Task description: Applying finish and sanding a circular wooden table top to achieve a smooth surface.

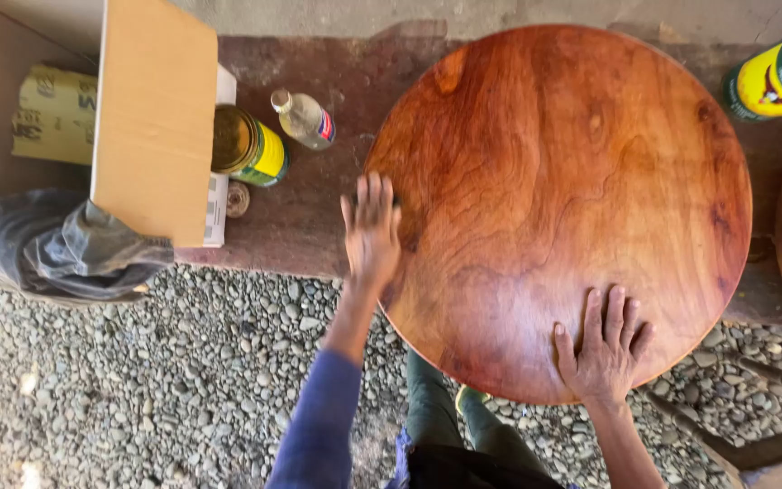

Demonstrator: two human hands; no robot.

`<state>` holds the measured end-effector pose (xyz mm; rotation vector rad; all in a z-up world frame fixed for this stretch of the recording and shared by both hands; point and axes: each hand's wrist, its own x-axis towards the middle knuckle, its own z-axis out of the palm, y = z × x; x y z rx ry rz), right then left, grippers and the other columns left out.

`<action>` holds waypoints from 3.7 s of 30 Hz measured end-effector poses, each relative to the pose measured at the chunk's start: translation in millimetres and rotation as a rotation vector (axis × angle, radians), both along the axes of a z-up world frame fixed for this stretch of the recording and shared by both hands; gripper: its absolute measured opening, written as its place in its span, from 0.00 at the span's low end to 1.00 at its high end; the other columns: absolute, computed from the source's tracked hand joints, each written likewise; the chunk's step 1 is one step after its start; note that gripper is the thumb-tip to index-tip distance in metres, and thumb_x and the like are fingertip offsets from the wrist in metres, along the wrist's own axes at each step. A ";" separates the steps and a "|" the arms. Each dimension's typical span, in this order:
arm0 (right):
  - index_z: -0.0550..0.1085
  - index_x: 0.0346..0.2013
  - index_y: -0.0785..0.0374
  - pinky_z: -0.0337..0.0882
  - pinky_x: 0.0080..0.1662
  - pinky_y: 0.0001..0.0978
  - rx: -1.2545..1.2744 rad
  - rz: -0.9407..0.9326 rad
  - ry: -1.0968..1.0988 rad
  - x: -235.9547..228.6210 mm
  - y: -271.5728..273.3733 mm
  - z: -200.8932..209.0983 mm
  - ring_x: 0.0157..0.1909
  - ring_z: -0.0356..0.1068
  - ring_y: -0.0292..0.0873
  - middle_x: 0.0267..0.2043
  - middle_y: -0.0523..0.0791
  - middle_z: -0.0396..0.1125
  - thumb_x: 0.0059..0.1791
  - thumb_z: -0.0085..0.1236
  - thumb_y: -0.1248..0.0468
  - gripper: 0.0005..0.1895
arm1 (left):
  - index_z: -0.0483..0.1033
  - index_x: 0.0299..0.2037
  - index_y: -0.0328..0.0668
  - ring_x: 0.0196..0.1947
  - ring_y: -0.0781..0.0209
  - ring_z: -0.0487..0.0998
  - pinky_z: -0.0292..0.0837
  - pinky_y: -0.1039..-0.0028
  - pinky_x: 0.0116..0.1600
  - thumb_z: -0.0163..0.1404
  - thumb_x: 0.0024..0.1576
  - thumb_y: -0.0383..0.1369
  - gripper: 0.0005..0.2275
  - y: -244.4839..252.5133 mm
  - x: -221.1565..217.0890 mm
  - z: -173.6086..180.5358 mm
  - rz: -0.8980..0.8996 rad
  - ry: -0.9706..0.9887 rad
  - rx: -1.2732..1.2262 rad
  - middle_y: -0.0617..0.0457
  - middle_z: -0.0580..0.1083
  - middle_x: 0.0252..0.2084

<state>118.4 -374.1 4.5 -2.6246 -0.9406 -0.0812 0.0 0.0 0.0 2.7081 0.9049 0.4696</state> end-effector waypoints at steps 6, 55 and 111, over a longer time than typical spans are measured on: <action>0.61 0.74 0.67 0.28 0.75 0.66 0.018 -0.003 -0.016 -1.3 -0.3 -4.6 0.82 0.39 0.64 0.81 0.58 0.47 0.56 0.42 0.42 0.40 | 0.67 0.67 0.38 0.75 0.44 0.59 0.46 0.36 0.74 0.44 0.66 0.39 0.21 -132.4 -102.5 -33.1 -0.054 0.008 -0.075 0.42 0.64 0.72; 0.59 0.74 0.66 0.31 0.74 0.68 -0.016 -0.028 0.019 0.7 8.7 4.9 0.81 0.40 0.64 0.80 0.58 0.46 0.55 0.41 0.41 0.41 | 0.65 0.68 0.41 0.73 0.44 0.61 0.47 0.42 0.76 0.44 0.68 0.33 0.18 78.0 97.8 -36.9 0.076 0.021 0.092 0.42 0.64 0.72; 0.62 0.72 0.64 0.31 0.75 0.65 -0.026 -0.074 0.042 4.0 13.5 7.9 0.81 0.41 0.63 0.79 0.58 0.47 0.52 0.45 0.42 0.40 | 0.68 0.66 0.35 0.71 0.40 0.63 0.55 0.49 0.74 0.44 0.67 0.34 0.19 84.9 158.9 -34.1 -0.053 -0.099 0.090 0.38 0.66 0.70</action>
